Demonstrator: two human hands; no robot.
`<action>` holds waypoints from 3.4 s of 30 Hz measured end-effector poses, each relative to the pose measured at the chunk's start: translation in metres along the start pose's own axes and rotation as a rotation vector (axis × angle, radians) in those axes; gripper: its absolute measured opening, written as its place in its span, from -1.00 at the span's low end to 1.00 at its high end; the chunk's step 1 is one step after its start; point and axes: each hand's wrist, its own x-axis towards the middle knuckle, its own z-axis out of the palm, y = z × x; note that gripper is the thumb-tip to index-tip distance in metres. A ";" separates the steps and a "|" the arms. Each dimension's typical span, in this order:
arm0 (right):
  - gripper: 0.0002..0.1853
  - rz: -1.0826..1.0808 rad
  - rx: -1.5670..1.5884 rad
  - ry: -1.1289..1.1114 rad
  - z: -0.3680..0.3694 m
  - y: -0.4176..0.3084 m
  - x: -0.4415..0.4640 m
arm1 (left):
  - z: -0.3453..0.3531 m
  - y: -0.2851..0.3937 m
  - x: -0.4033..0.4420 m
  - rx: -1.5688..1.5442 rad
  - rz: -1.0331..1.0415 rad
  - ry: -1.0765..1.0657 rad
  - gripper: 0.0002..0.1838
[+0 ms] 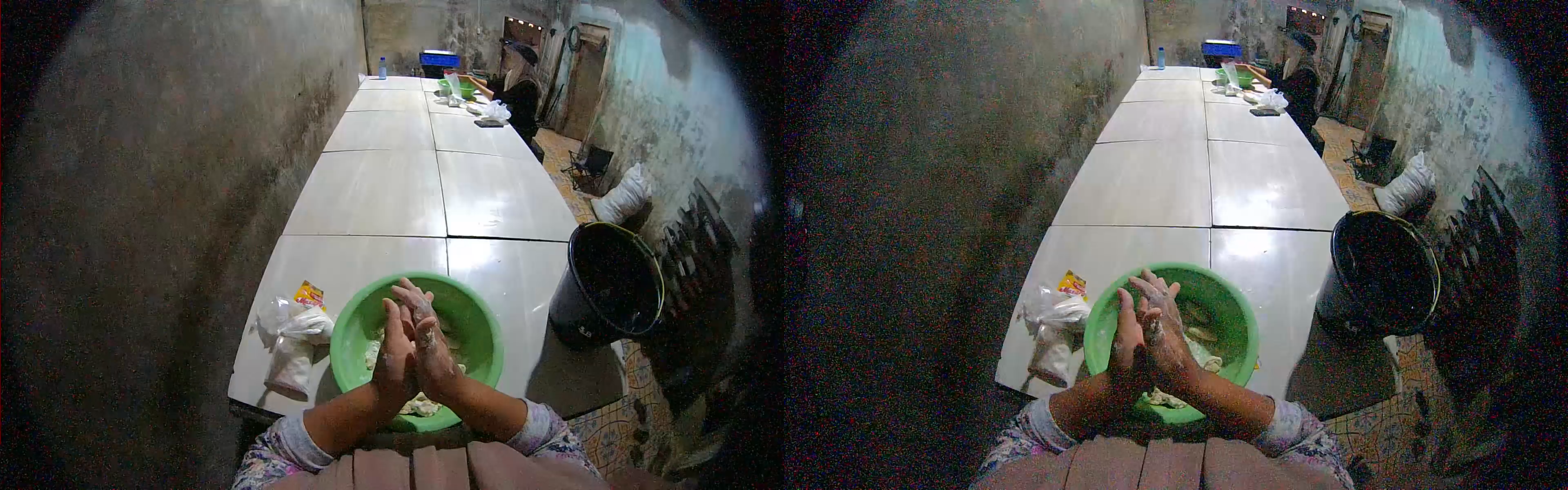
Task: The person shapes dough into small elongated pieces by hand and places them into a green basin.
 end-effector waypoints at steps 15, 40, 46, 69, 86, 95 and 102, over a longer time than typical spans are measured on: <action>-0.10 0.017 0.037 0.043 -0.006 0.006 -0.001 | -0.017 -0.094 0.035 -0.358 0.542 -0.300 -0.33; -0.15 -0.230 -0.101 0.204 0.009 0.029 -0.001 | -0.039 -0.026 0.026 0.575 0.400 -0.302 -0.07; -0.48 0.057 -0.003 0.235 0.001 0.018 -0.002 | -0.035 -0.036 0.030 0.249 0.273 -0.136 -0.28; -0.42 -0.151 -0.182 0.103 -0.019 0.062 0.005 | 0.005 -0.010 0.008 0.326 -0.014 -0.109 0.04; -0.35 -0.215 -0.860 0.253 -0.020 0.025 0.042 | -0.019 0.003 0.033 0.870 0.476 -0.286 -0.25; -0.47 -0.369 -1.291 0.265 0.006 -0.017 0.007 | -0.020 0.032 -0.005 0.378 0.179 -0.493 -0.26; -0.52 -0.207 -1.258 0.214 0.039 -0.019 0.008 | -0.045 0.027 -0.013 0.134 0.081 -0.460 -0.26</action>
